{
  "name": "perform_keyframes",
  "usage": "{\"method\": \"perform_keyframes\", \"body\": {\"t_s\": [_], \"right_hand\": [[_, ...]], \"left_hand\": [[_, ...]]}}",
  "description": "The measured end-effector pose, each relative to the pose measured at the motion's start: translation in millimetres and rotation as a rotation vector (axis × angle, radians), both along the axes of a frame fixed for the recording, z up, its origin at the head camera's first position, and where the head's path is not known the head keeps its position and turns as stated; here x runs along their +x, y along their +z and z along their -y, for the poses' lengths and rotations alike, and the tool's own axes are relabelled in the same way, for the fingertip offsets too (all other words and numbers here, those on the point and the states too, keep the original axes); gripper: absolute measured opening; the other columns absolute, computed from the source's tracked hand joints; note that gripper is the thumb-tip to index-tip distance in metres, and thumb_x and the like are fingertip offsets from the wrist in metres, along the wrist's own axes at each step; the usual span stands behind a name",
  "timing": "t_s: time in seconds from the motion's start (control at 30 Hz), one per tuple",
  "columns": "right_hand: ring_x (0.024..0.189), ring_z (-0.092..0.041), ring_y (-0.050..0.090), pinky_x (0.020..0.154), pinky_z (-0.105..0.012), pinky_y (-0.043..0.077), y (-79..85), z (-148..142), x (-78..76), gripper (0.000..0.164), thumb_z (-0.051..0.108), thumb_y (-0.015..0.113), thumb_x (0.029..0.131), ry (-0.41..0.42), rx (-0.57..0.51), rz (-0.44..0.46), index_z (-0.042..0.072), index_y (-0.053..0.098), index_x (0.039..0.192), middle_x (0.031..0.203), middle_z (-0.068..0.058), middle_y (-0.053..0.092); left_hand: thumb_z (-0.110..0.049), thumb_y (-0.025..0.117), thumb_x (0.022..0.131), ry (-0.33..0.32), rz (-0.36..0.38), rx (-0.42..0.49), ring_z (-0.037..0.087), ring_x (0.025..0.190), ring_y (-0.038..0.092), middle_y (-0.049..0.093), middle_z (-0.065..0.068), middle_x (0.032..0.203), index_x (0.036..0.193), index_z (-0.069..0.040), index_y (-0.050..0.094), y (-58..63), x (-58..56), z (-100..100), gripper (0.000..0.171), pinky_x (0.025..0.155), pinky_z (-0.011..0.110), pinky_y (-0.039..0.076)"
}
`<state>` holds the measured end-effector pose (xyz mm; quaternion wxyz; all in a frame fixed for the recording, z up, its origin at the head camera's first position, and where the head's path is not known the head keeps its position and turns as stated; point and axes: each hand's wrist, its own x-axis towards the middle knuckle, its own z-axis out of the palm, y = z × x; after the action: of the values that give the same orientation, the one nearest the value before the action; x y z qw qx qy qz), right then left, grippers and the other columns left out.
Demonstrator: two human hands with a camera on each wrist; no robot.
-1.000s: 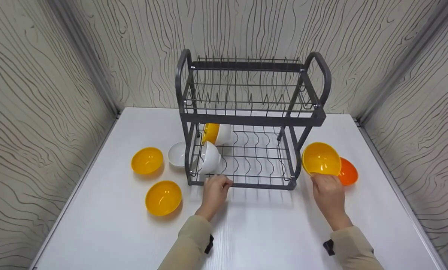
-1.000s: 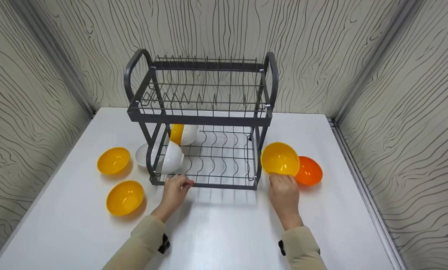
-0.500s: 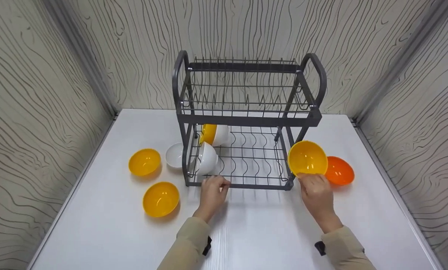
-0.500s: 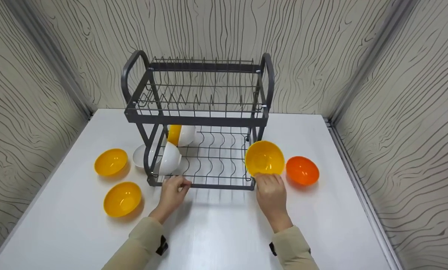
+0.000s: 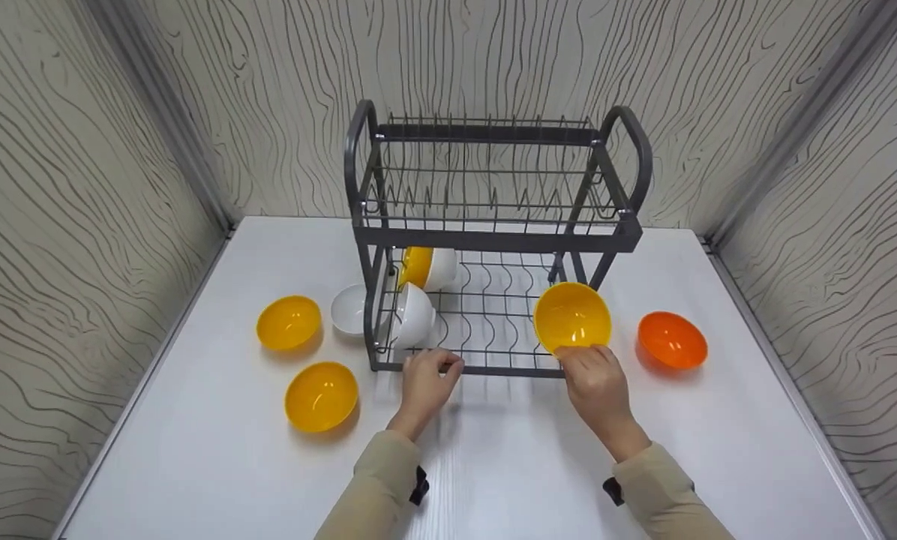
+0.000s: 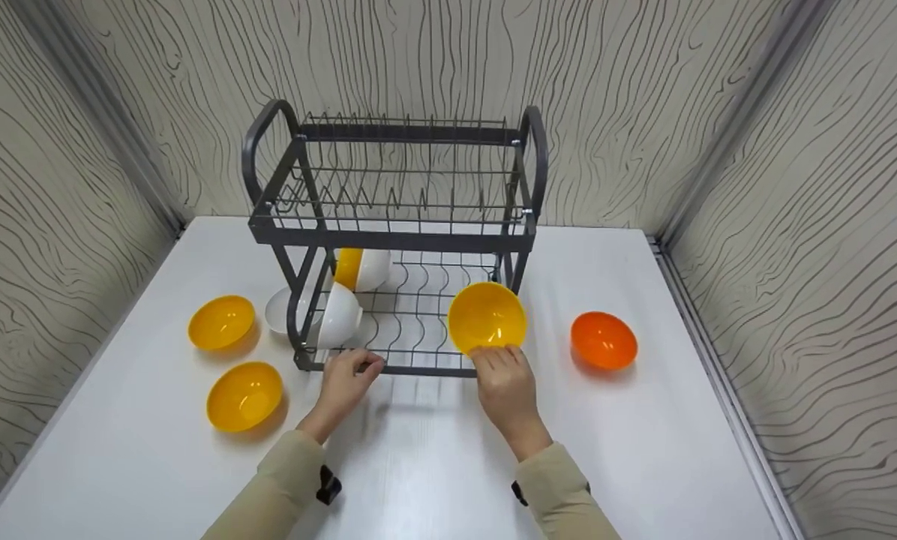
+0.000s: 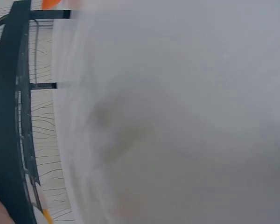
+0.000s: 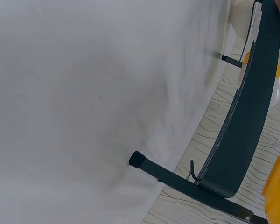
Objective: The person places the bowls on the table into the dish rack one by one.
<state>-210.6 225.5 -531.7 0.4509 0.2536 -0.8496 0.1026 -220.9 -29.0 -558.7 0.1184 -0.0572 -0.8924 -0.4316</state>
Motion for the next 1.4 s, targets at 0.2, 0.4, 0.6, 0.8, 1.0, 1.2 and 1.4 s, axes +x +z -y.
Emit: {"method": "perform_keyframes", "body": {"t_s": [0.2,0.4,0.6,0.8,1.0,1.2,1.4], "right_hand": [[0.068,-0.021,0.064,0.074,-0.035,0.055,5.0,14,-4.6,0.012,0.012,0.07,0.077,0.035,0.021,-0.004,0.004,0.066,0.086,0.078,-0.008,0.071],[0.07,-0.018,0.064,0.074,-0.034,0.055,2.1,31,-4.9,0.008,0.013,0.062,0.086,0.077,0.033,-0.026,0.005,0.065,0.085,0.078,-0.005,0.071],[0.075,-0.017,0.067,0.079,-0.036,0.056,-3.9,49,-1.1,0.015,0.008,0.073,0.074,0.121,0.056,-0.017,0.007,0.068,0.087,0.083,-0.003,0.073],[0.078,-0.017,0.068,0.08,-0.037,0.056,-8.0,58,3.9,0.018,0.02,0.058,0.089,0.14,0.1,-0.014,0.007,0.07,0.09,0.087,-0.003,0.073],[0.079,-0.016,0.069,0.082,-0.037,0.055,-12.3,61,7.3,0.019,0.016,0.074,0.073,0.142,0.125,-0.005,0.008,0.071,0.091,0.087,-0.002,0.073],[0.081,-0.016,0.068,0.083,-0.038,0.055,-16.4,63,9.9,0.023,0.014,0.077,0.069,0.137,0.156,0.005,0.008,0.071,0.09,0.089,-0.002,0.073],[0.084,-0.016,0.068,0.086,-0.039,0.053,-17.6,65,11.5,0.014,0.018,0.064,0.084,0.178,0.153,-0.002,0.008,0.07,0.092,0.092,-0.002,0.073]], "left_hand": [[-0.024,0.057,0.09,-0.043,0.184,0.447,0.014,0.088,0.058,0.068,0.004,0.094,0.093,-0.008,0.068,19.1,-2.8,-5,0.019,0.081,0.027,0.046],[-0.024,0.057,0.091,-0.079,0.216,0.603,0.021,0.102,0.061,0.066,0.01,0.111,0.109,-0.005,0.065,32.3,2.9,-14,0.027,0.09,0.031,0.05],[-0.027,0.06,0.089,-0.036,0.279,0.687,0.017,0.108,0.059,0.06,0.007,0.124,0.123,-0.008,0.057,41.5,12.9,-26,0.038,0.089,0.027,0.052],[-0.024,0.061,0.089,-0.044,0.31,0.784,0.017,0.107,0.06,0.056,0.008,0.126,0.128,-0.01,0.051,44.1,19.9,-33,0.043,0.088,0.027,0.052],[-0.017,0.058,0.09,-0.047,0.318,0.875,0.019,0.106,0.062,0.055,0.013,0.125,0.129,-0.006,0.049,39.9,21.5,-35,0.042,0.086,0.027,0.053],[-0.02,0.058,0.09,0.015,0.342,0.875,0.02,0.103,0.063,0.056,0.012,0.122,0.126,-0.006,0.053,34.8,23.4,-33,0.039,0.085,0.027,0.053],[-0.018,0.058,0.089,0.084,0.356,0.889,0.019,0.098,0.065,0.058,0.012,0.118,0.122,-0.006,0.056,31.4,26.8,-32,0.035,0.083,0.027,0.054]]}}
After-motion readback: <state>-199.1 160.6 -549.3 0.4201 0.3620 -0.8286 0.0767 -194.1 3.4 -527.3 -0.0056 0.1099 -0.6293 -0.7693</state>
